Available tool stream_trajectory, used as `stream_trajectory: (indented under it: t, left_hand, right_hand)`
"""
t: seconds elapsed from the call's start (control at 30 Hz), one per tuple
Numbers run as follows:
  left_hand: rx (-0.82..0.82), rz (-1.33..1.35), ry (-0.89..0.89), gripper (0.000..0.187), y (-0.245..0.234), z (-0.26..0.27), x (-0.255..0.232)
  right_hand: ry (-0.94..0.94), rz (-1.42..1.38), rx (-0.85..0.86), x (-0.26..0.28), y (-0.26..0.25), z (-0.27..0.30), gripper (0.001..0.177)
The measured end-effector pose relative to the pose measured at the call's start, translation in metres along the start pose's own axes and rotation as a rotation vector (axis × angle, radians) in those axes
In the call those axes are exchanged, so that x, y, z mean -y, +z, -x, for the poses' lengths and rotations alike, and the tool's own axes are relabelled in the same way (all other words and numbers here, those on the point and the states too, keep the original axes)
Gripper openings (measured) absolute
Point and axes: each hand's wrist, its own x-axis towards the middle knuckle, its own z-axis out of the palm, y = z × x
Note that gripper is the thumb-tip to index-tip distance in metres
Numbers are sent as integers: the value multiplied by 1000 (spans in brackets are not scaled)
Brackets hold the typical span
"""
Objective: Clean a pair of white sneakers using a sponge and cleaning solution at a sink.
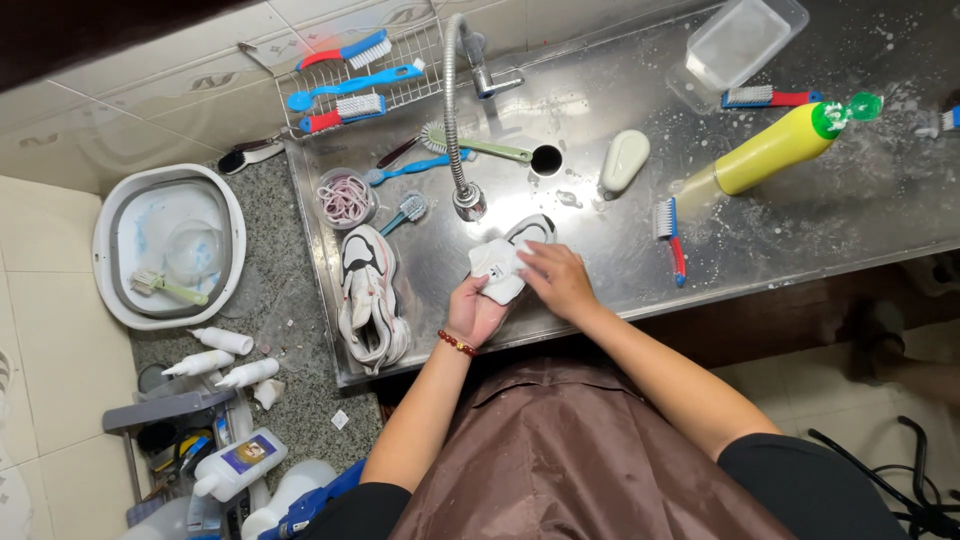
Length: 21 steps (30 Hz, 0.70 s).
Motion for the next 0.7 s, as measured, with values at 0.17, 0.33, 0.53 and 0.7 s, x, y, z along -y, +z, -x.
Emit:
stream_trajectory:
  t: [0.17, 0.33, 0.53, 0.7]
  left_hand:
    - [-20, 19, -31, 54, -1, 1, -2]
    - [-15, -7, -5, 54, 11, 3, -1]
    - [-139, -128, -51, 40, 1, -16, -6]
    - [-105, -370, 37, 55, -34, -26, -1]
  right_hand:
    - [-34, -22, 8, 10, -2, 7, 34]
    - [-63, -20, 32, 1, -5, -6, 32]
    - [55, -141, 47, 11, -6, 13, 31]
    - [-15, -149, 91, 8, -17, 34, 32]
